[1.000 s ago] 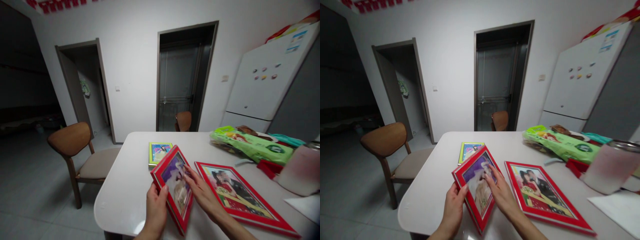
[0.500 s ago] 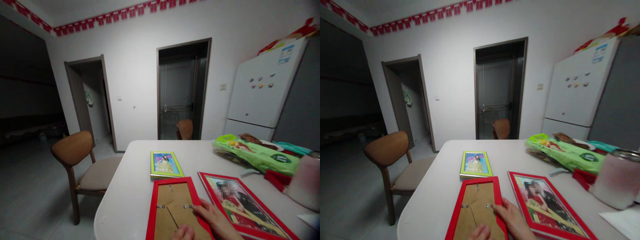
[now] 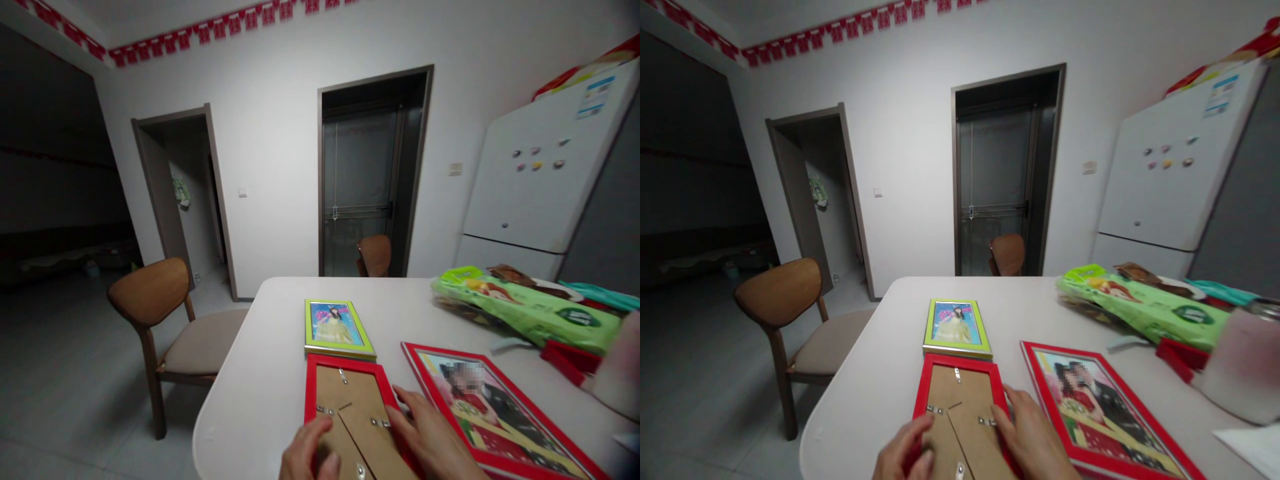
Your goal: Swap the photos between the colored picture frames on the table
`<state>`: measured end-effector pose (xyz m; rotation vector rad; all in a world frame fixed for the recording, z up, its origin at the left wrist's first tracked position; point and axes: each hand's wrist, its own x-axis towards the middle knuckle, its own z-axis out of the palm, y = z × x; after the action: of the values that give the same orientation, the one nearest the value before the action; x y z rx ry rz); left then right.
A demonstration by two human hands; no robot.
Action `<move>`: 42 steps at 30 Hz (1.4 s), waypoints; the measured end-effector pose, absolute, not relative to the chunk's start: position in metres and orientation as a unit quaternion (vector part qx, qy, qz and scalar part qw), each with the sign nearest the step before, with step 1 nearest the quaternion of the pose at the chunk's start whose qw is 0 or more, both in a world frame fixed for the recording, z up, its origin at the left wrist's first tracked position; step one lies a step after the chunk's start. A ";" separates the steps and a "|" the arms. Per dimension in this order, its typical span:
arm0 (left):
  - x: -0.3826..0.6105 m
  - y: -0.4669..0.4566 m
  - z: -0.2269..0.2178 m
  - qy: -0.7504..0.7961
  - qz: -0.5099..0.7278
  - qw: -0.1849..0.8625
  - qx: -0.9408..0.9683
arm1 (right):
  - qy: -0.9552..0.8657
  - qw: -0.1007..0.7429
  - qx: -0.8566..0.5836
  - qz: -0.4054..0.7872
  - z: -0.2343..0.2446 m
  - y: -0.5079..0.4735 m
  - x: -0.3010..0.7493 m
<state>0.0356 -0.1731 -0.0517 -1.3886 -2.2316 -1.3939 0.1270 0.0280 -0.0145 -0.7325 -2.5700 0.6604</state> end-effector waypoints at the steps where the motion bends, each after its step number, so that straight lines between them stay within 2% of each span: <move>1: 0.029 -0.184 -0.038 -0.750 -0.486 0.072 -0.443 | -0.920 0.197 -0.251 0.226 -0.013 0.027 0.124; 5: 0.017 -0.205 -0.017 -0.766 -0.454 0.069 -0.451 | -0.934 0.202 -0.235 0.178 -0.015 0.018 0.113; 12: 0.019 -0.194 -0.064 -0.751 -0.376 0.096 -0.534 | -0.946 0.172 -0.234 0.143 -0.024 0.014 0.119; 19: 0.020 -0.194 -0.063 -0.765 -0.330 0.082 -0.547 | -0.947 0.167 -0.231 0.145 -0.028 0.019 0.123; 23: 0.023 -0.193 -0.060 -0.747 -0.329 0.074 -0.573 | -0.956 0.135 -0.215 0.144 -0.026 0.026 0.119; 30: 0.028 -0.186 -0.041 -0.782 -0.321 -0.002 -0.534 | -0.964 0.119 -0.190 0.141 -0.017 0.026 0.118; 42: 0.030 -0.185 -0.039 -0.788 -0.322 0.002 -0.525 | -0.970 0.128 -0.169 0.118 -0.014 0.022 0.114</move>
<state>0.0299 -0.1846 -0.0392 -1.6469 -2.4713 -1.0112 0.1140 0.0218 -0.0144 -0.4906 -2.8228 0.3427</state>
